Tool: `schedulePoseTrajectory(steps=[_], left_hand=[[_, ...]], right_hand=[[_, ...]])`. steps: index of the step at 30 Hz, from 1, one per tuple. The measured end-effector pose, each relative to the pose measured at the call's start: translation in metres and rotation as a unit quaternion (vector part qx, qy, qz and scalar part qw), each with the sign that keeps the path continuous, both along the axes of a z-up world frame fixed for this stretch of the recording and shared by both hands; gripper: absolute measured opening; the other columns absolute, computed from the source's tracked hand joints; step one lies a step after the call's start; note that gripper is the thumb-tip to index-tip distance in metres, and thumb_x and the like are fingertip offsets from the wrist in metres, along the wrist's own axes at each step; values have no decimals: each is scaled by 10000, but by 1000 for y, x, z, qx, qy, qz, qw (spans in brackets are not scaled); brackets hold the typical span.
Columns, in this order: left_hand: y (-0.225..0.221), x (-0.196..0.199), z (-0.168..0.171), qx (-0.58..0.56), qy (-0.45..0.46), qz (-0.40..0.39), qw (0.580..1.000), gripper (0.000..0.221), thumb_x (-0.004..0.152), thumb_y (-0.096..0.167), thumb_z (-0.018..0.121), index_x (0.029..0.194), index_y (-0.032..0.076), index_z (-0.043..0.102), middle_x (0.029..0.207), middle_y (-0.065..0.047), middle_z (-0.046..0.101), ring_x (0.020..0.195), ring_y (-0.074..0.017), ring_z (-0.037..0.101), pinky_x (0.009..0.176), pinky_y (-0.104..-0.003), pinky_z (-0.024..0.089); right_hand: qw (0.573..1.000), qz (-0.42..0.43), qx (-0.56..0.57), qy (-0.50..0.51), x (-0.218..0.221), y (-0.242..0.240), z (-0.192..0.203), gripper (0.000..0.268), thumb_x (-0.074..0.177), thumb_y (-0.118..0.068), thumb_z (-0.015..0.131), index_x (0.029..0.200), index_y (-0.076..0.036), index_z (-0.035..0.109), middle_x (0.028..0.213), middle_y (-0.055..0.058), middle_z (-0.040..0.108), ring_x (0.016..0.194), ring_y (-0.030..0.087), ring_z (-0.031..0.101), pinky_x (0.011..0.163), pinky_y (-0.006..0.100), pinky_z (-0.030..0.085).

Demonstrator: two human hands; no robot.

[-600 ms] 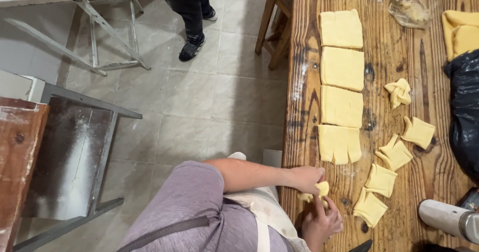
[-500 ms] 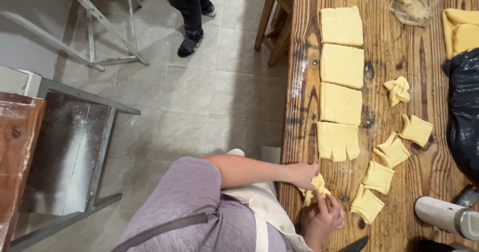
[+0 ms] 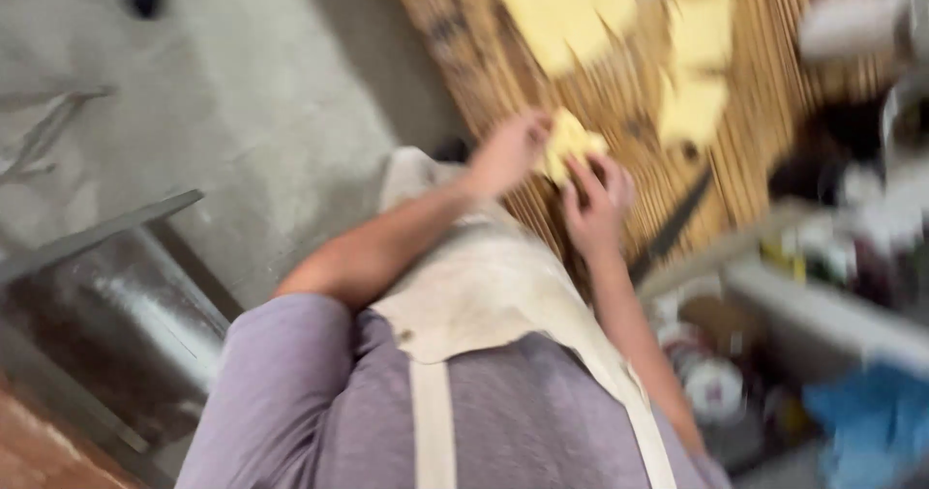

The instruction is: Cutting dough into squares and folding the corners to the center to create star-shaped pastries on a wooden table.

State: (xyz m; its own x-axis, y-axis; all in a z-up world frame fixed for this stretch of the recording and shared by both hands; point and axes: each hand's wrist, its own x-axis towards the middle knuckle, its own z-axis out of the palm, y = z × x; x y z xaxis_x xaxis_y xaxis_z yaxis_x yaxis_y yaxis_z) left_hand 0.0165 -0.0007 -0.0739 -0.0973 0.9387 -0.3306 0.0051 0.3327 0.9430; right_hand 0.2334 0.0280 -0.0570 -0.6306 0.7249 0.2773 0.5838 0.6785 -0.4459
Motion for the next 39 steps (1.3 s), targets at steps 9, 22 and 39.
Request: schedulePoseTrajectory(steps=[9, 22, 39], left_hand=[[-2, -18, 12, 5, 70, -7, 998, 199, 977, 113, 631, 1168, 153, 670, 1026, -49, 766, 897, -212, 764, 776, -354, 621], [-2, -9, 18, 142, 166, -51, 974, 292, 843, 74, 715, 1100, 56, 579, 884, -96, 567, 783, -277, 664, 692, -389, 578], [0, 11, 7, -4, 117, -46, 992, 186, 868, 107, 679, 1039, 111, 607, 962, -60, 653, 828, -189, 611, 753, -335, 496]], right_hand=[[997, -51, -51, -3, -30, -7, 17, 336, 924, -386, 800, 1231, -266, 735, 1299, -16, 551, 1216, 261, 441, 1066, 443, 307], [982, -158, -89, 60, -49, -12, 4, 294, 896, -256, 807, 1123, -186, 633, 1148, -8, 527, 1101, 263, 484, 976, 432, 357], [982, -177, -68, 0, -56, -16, 29, 175, 946, -308, 748, 914, -137, 738, 1073, 17, 595, 1066, 288, 513, 927, 455, 350]])
